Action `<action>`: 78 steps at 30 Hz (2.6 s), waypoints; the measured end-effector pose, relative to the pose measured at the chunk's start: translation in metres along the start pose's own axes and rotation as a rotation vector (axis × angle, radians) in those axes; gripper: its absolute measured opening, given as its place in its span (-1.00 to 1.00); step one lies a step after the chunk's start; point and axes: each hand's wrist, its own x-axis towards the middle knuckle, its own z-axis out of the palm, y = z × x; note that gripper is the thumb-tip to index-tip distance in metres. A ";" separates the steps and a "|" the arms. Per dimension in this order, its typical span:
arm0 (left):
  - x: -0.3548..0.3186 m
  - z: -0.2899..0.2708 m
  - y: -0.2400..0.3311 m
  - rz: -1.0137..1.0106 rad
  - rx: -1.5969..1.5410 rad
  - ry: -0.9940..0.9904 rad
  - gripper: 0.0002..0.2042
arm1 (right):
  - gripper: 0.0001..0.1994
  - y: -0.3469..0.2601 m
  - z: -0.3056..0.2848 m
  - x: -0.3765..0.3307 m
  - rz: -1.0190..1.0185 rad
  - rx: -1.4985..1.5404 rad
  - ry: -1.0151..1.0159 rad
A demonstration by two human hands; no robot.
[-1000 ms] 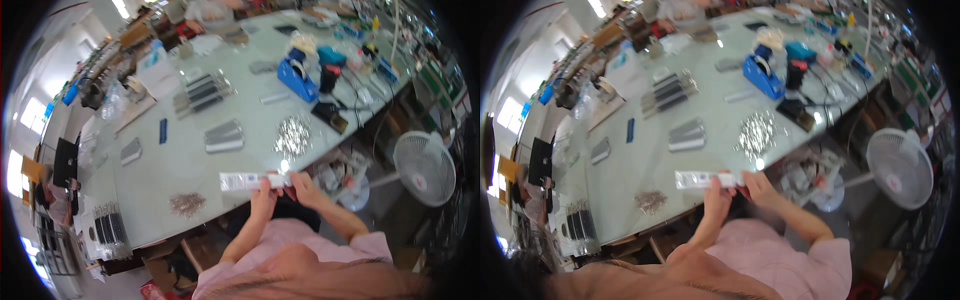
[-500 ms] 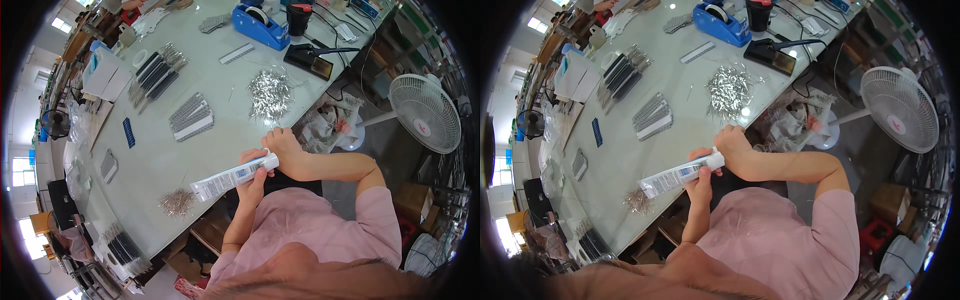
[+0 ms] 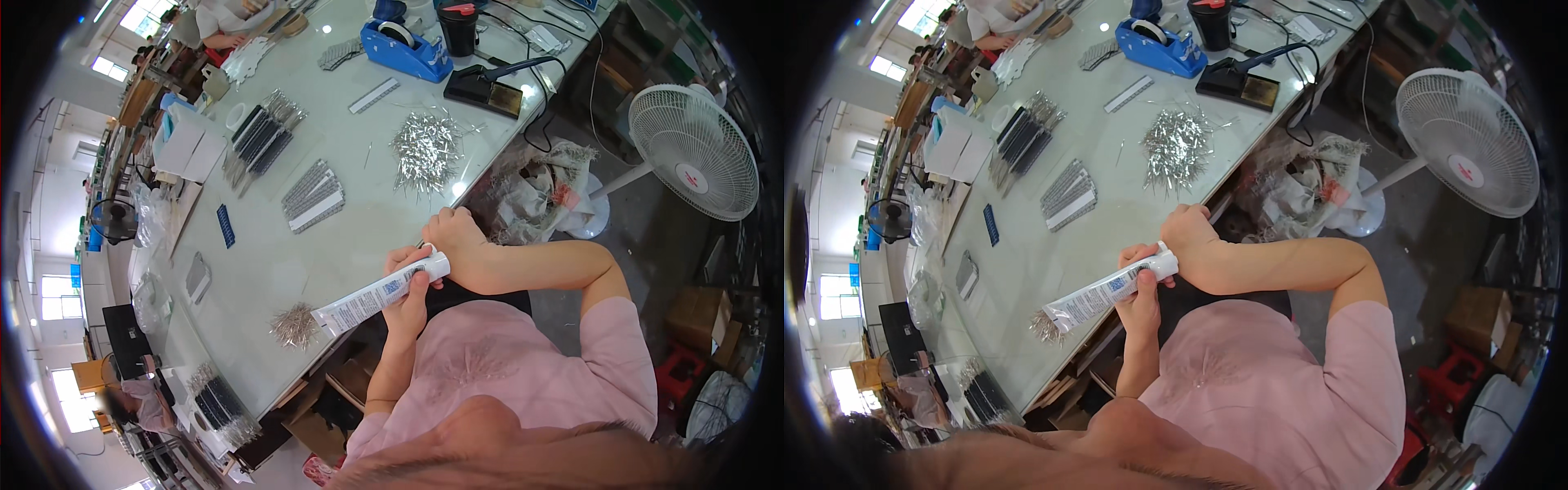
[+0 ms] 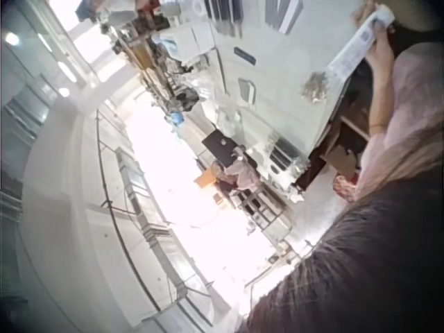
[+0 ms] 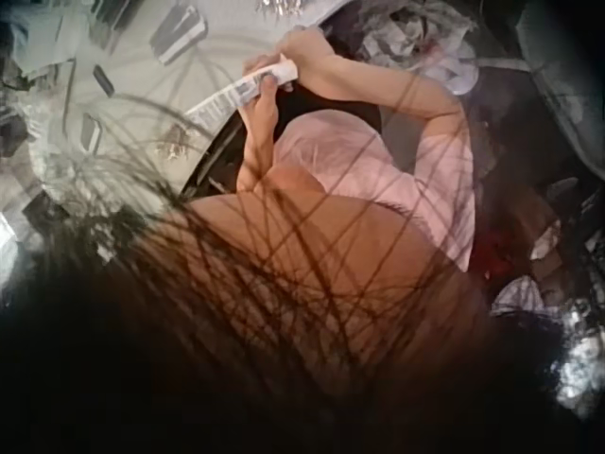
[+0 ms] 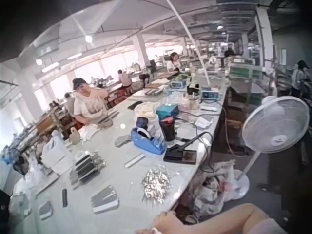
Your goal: Soldering metal pins onto component strips at a workbench.
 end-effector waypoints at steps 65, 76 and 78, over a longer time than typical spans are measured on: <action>0.076 -0.029 -0.003 -0.249 0.154 0.192 -0.90 | -0.41 0.068 -0.024 0.033 -0.217 1.142 0.398; 0.091 -0.018 -0.008 -0.416 0.475 -0.492 -0.31 | -0.86 0.152 -0.070 0.028 -0.093 1.436 0.171; 0.087 -0.028 -0.027 0.092 0.933 -0.337 -0.25 | -0.86 0.201 -0.093 0.022 0.021 1.414 0.407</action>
